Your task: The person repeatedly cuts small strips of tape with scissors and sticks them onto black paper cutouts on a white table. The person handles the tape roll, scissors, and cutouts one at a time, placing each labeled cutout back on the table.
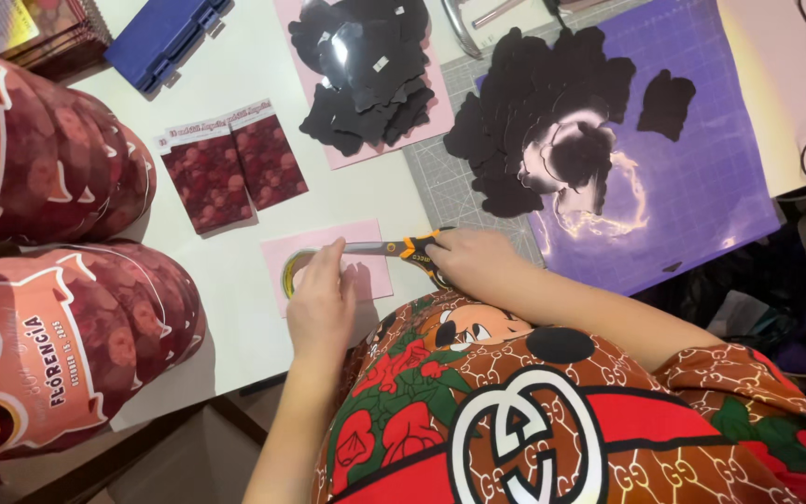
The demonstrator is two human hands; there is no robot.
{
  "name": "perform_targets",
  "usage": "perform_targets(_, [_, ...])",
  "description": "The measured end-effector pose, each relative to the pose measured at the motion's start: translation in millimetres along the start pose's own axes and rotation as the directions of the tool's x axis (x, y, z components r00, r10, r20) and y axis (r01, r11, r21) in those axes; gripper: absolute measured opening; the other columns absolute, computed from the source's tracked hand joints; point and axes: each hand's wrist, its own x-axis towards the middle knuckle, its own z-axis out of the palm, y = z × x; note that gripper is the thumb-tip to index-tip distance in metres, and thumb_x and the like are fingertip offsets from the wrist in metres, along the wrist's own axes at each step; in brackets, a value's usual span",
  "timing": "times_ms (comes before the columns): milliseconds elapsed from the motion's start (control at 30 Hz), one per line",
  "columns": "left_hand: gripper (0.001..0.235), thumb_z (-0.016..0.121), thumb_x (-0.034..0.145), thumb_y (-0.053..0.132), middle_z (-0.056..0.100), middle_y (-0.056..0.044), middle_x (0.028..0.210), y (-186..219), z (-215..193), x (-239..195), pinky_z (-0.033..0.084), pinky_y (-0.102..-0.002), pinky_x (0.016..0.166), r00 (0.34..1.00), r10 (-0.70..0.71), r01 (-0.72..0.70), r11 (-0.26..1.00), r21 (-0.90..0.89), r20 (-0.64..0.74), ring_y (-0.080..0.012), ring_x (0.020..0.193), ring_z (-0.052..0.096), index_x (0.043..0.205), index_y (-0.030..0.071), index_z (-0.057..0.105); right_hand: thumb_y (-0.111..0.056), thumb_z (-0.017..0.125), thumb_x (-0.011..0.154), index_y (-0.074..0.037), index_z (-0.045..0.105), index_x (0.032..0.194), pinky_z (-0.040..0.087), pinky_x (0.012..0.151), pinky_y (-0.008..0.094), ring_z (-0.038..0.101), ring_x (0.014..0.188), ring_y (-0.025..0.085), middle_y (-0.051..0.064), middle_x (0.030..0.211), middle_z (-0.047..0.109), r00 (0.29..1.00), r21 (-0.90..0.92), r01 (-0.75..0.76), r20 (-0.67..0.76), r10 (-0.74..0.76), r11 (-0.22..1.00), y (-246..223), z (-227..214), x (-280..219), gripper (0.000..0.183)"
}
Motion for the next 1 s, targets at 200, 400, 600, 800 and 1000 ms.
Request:
perform_targets(200, [0.058,0.059,0.088,0.001,0.074,-0.012,0.123,84,-15,24,0.048,-0.046,0.101,0.979,-0.047,0.156,0.801,-0.578,0.199,-0.0347,0.116,0.066,0.145,0.009,0.055,-0.023,0.076,0.091,-0.014,0.079,0.109,0.059,0.071,0.03,0.071,0.087,0.019,0.003,0.096,0.076,0.95,0.818,-0.114,-0.076,0.303,0.563,14,-14,-16,0.02])
perform_targets(400, [0.073,0.053,0.085,-0.005,0.071,-0.01,0.13,126,11,43,0.044,-0.03,0.105,0.87,0.047,0.435,0.393,-0.81,0.491,-0.0139,0.114,0.058,0.156,0.013,0.043,-0.004,0.077,0.089,0.001,0.077,0.103,0.061,0.06,0.027,0.065,0.072,0.013,0.008,0.081,0.069,0.771,0.999,-0.044,0.025,0.637,0.014,29,-13,-38,0.015])
perform_targets(600, [0.075,0.052,0.088,-0.007,0.067,-0.013,0.138,145,7,53,0.041,-0.033,0.108,0.839,0.125,0.443,0.405,-0.8,0.529,-0.0169,0.121,0.055,0.159,0.012,0.037,-0.003,0.078,0.089,0.004,0.076,0.102,0.061,0.058,0.024,0.066,0.067,0.012,0.009,0.073,0.069,0.718,0.988,-0.104,0.153,0.679,-0.113,46,0,-56,0.014])
perform_targets(800, [0.075,0.059,0.088,-0.001,0.051,-0.025,0.153,147,-3,61,0.039,-0.054,0.116,0.848,0.122,0.333,0.635,-0.697,0.516,-0.0453,0.141,0.048,0.159,0.008,0.035,-0.001,0.077,0.089,-0.003,0.076,0.097,0.055,0.063,0.029,0.061,0.072,0.012,0.006,0.072,0.065,0.723,0.952,-0.209,-0.002,0.691,0.222,109,-40,-64,0.009])
perform_targets(1000, [0.07,0.059,0.09,0.006,0.053,-0.02,0.153,126,-10,53,0.042,-0.055,0.114,0.862,0.024,0.355,0.683,-0.639,0.506,-0.0434,0.136,0.054,0.157,0.01,0.038,-0.016,0.082,0.088,-0.013,0.076,0.1,0.052,0.079,0.037,0.066,0.086,0.021,0.006,0.087,0.07,0.735,0.659,-0.52,0.022,0.678,0.543,190,-62,-75,0.014])
